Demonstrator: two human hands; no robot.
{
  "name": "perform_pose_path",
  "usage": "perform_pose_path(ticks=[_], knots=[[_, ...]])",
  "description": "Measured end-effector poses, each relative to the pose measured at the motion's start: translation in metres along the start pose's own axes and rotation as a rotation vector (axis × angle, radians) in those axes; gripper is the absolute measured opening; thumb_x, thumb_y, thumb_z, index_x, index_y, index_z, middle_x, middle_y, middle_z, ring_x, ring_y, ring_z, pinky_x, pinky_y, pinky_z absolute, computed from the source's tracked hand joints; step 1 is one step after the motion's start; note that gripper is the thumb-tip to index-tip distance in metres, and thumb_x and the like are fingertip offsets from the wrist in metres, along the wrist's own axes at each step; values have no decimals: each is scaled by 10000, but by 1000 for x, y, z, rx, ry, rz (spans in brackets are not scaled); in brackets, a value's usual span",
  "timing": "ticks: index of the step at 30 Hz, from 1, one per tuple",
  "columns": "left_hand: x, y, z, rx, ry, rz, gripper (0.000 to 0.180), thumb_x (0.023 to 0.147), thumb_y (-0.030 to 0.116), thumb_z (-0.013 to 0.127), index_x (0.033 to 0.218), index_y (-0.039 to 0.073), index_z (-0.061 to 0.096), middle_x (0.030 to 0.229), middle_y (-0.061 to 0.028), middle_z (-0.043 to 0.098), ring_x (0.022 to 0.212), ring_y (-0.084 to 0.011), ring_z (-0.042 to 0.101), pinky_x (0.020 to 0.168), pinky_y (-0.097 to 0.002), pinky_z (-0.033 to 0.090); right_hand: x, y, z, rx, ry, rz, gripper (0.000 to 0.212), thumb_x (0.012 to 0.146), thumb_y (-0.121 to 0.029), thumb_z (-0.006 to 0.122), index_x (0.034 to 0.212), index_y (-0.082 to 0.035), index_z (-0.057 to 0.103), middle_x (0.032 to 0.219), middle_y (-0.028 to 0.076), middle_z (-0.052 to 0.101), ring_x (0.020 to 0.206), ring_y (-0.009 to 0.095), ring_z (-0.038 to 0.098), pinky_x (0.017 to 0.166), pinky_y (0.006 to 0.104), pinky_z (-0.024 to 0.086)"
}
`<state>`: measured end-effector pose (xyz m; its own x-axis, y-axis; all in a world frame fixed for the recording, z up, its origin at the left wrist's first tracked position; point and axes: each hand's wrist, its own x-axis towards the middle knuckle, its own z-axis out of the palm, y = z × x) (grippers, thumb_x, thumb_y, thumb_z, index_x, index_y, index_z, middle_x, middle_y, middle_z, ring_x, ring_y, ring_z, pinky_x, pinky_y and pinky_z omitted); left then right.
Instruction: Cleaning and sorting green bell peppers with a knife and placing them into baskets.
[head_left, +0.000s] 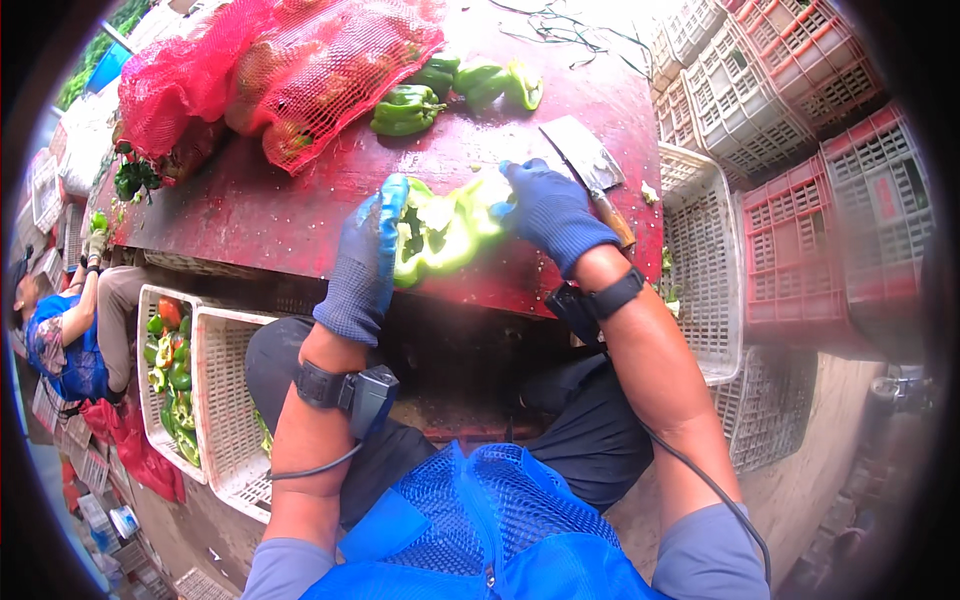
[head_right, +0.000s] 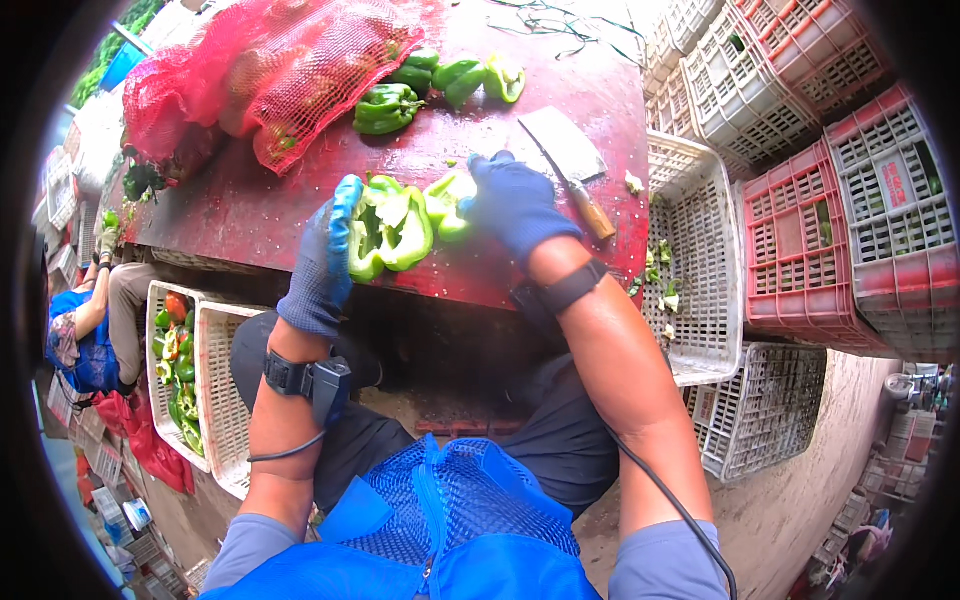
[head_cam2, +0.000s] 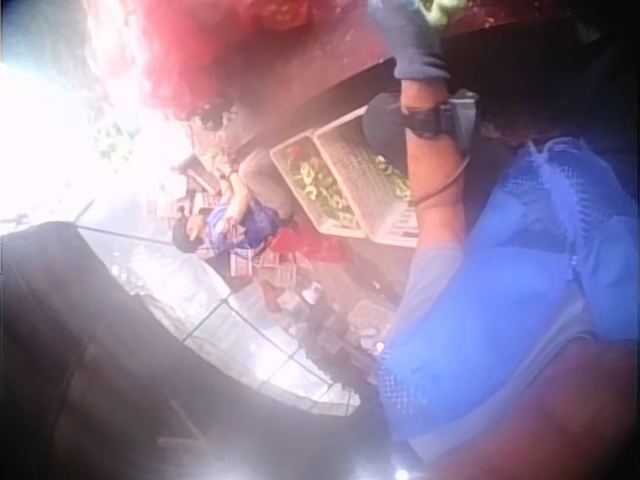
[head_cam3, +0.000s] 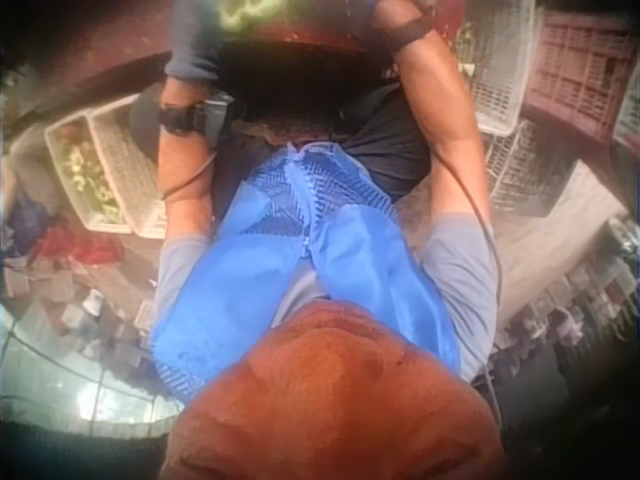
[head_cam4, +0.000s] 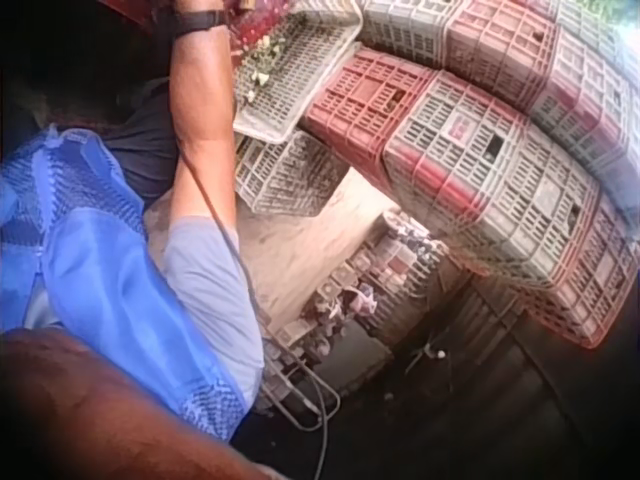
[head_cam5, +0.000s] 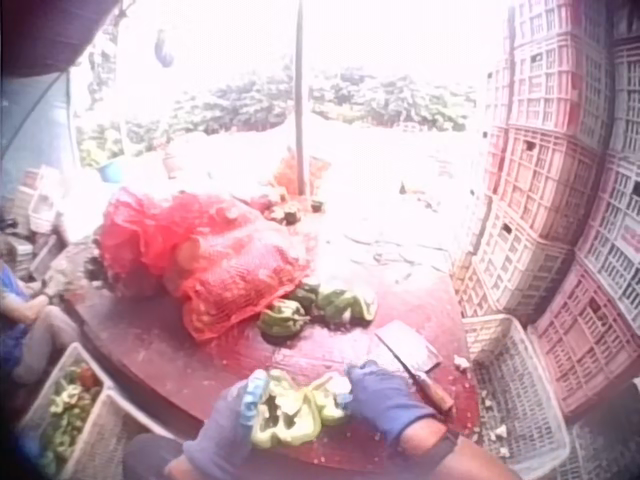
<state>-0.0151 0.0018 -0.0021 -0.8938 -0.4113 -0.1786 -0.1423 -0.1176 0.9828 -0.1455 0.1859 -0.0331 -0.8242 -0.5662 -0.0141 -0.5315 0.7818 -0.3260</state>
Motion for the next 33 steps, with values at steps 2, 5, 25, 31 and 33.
perform_pose_path(ticks=[2,5,25,31,33], knots=[[4,-11,-8,42,-13,7,388,1014,394,531,1041,37,680,875,-15,645,748,-75,565,669,-260,469,4,2,16,-80,-101,-39,459,838,-320,684,1188,-42,579,1114,211,657,1050,362,646,881,470,511],[7,-20,-13,141,-65,62,386,1045,376,469,1090,42,658,977,-31,669,855,-89,625,756,-263,511,8,3,21,-94,-115,0,418,824,-311,687,1123,-32,597,1074,225,667,1025,384,649,871,470,513],[-9,-26,14,46,-105,-89,320,962,326,619,1075,28,625,847,-59,626,717,-156,605,631,-310,499,-34,58,-62,1207,-49,267,291,854,-54,630,1111,77,604,814,111,700,670,137,662,563,259,516],[4,-61,14,506,-231,432,325,1057,318,436,1078,54,626,1000,-29,631,920,-102,591,816,-287,500,-47,3,-62,1168,-181,124,247,808,-63,691,1018,49,626,729,71,680,619,113,644,544,259,503],[0,-64,26,61,-212,233,321,1049,321,460,1156,54,602,1075,-9,614,981,-100,580,862,-281,495,-48,-8,-47,1171,-185,199,178,725,-31,768,856,12,655,682,60,668,565,115,626,514,272,481]])
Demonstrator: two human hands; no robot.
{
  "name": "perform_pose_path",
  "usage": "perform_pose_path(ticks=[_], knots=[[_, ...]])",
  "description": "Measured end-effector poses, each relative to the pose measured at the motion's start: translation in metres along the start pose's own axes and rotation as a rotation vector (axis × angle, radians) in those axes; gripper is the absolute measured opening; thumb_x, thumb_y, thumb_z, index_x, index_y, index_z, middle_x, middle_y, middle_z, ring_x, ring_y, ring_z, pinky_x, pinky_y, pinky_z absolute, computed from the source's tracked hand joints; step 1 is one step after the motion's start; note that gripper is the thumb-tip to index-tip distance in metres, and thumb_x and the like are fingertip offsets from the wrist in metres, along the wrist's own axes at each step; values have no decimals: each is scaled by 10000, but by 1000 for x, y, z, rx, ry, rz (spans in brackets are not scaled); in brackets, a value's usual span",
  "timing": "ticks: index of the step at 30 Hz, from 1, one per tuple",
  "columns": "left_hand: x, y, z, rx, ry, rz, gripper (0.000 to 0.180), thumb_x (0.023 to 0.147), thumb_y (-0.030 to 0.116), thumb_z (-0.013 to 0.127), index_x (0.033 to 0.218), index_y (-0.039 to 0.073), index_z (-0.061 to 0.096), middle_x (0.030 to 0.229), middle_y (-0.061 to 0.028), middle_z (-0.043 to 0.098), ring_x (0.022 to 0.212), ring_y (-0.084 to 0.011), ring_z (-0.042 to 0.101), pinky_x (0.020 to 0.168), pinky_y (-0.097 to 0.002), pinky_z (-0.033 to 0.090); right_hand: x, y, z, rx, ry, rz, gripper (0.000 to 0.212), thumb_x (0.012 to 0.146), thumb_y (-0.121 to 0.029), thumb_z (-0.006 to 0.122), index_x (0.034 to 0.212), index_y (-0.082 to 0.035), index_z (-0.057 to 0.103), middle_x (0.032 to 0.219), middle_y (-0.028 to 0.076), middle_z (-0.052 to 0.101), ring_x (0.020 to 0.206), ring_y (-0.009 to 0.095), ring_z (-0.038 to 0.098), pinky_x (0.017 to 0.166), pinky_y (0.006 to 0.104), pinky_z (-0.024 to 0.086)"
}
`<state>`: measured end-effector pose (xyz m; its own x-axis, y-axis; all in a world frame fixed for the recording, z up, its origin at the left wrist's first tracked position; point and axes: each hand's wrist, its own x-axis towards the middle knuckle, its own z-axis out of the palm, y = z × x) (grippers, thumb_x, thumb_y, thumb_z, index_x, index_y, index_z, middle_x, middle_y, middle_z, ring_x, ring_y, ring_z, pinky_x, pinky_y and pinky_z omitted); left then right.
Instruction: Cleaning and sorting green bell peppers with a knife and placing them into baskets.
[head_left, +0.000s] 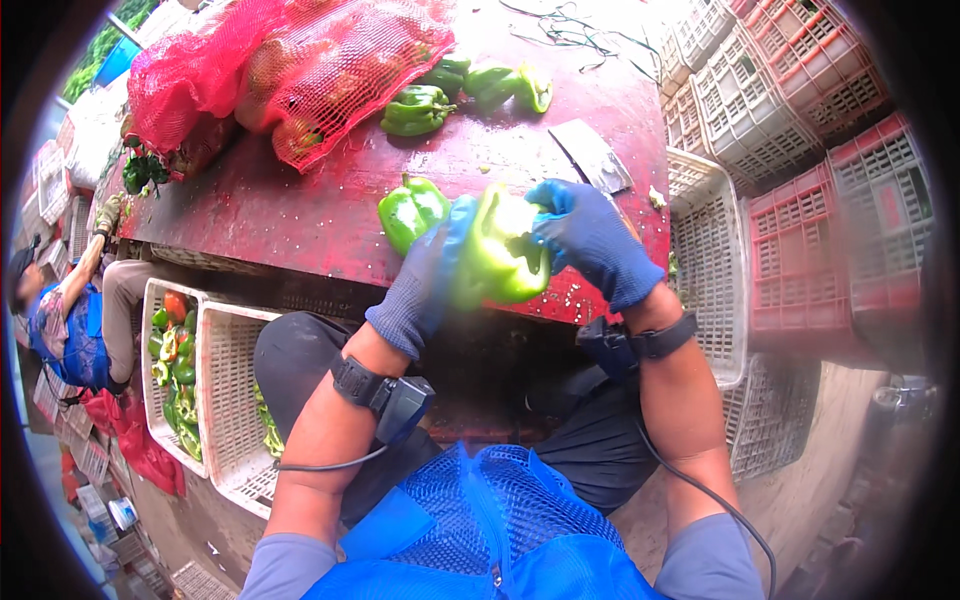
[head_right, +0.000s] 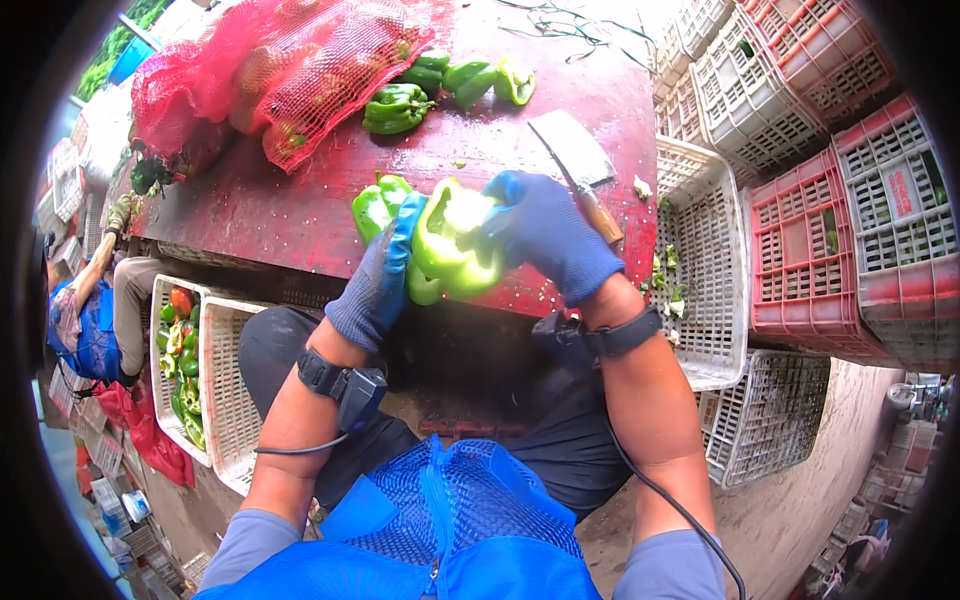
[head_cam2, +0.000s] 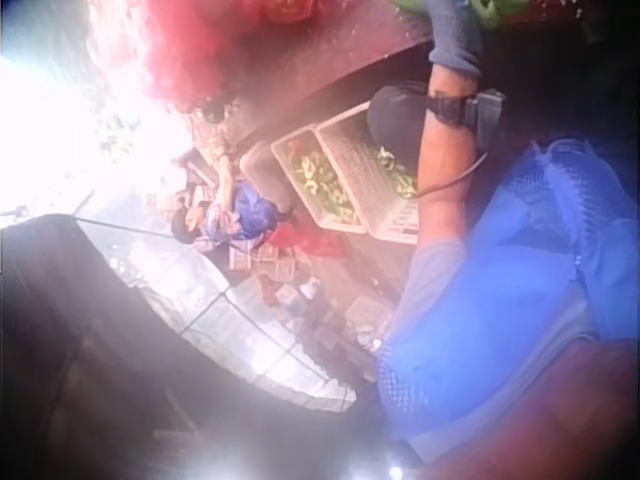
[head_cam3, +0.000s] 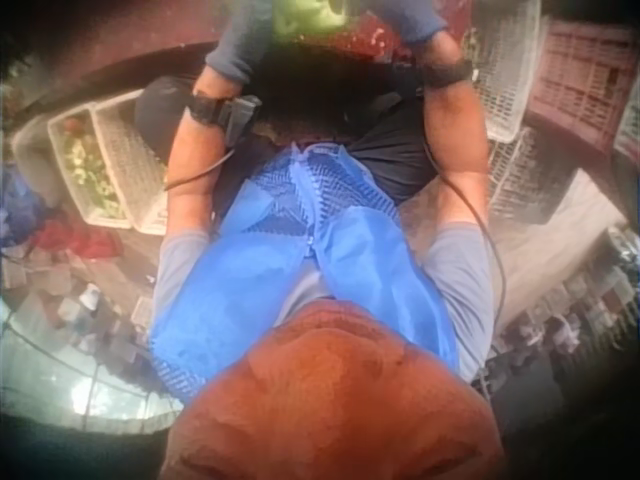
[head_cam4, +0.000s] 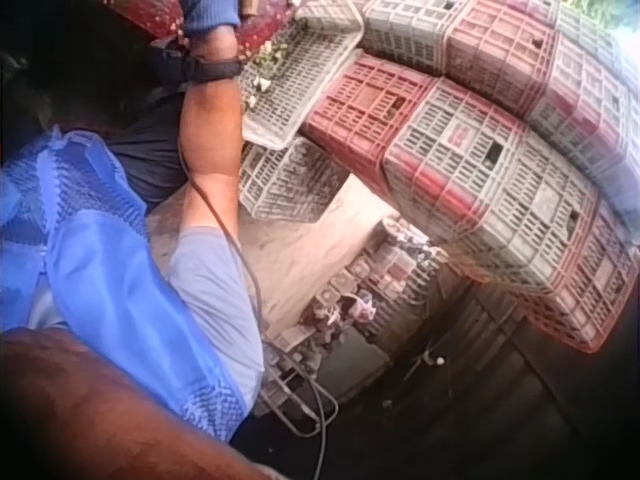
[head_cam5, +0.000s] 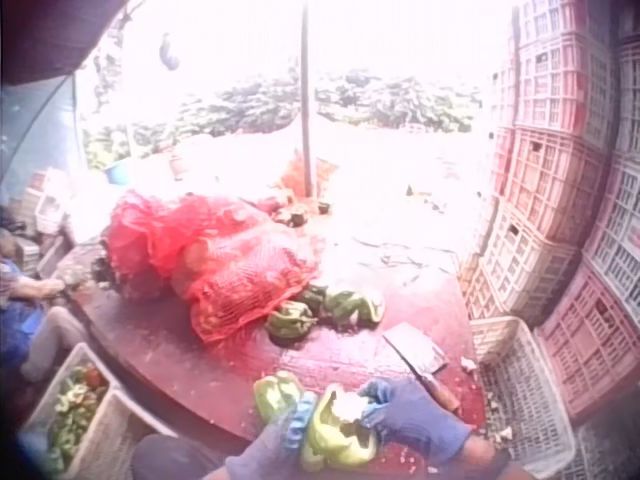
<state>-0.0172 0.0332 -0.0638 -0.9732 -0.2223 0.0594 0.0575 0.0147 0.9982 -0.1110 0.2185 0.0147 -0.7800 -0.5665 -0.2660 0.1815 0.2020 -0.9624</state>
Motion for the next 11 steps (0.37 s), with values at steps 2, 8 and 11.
perform_pose_path(ticks=[2,8,11], knots=[[0,6,-3,168,-129,135,387,924,266,606,1208,7,554,1093,-105,616,966,-214,608,857,-335,506,5,8,1,-129,-10,25,184,773,-34,717,937,15,650,728,58,661,605,110,628,538,272,502],[-1,36,10,-55,-156,-240,561,831,196,733,1305,-11,516,1120,-82,625,960,-161,605,858,-303,505,13,23,3,-491,49,-53,186,794,-95,709,950,-8,657,754,66,670,644,149,650,586,306,523],[2,19,5,-47,-153,-332,586,865,206,724,1372,10,505,1165,-40,623,996,-113,595,882,-256,494,15,33,12,-1083,115,-295,461,713,-213,746,1146,-91,642,1113,207,674,1010,282,678,841,414,539]])
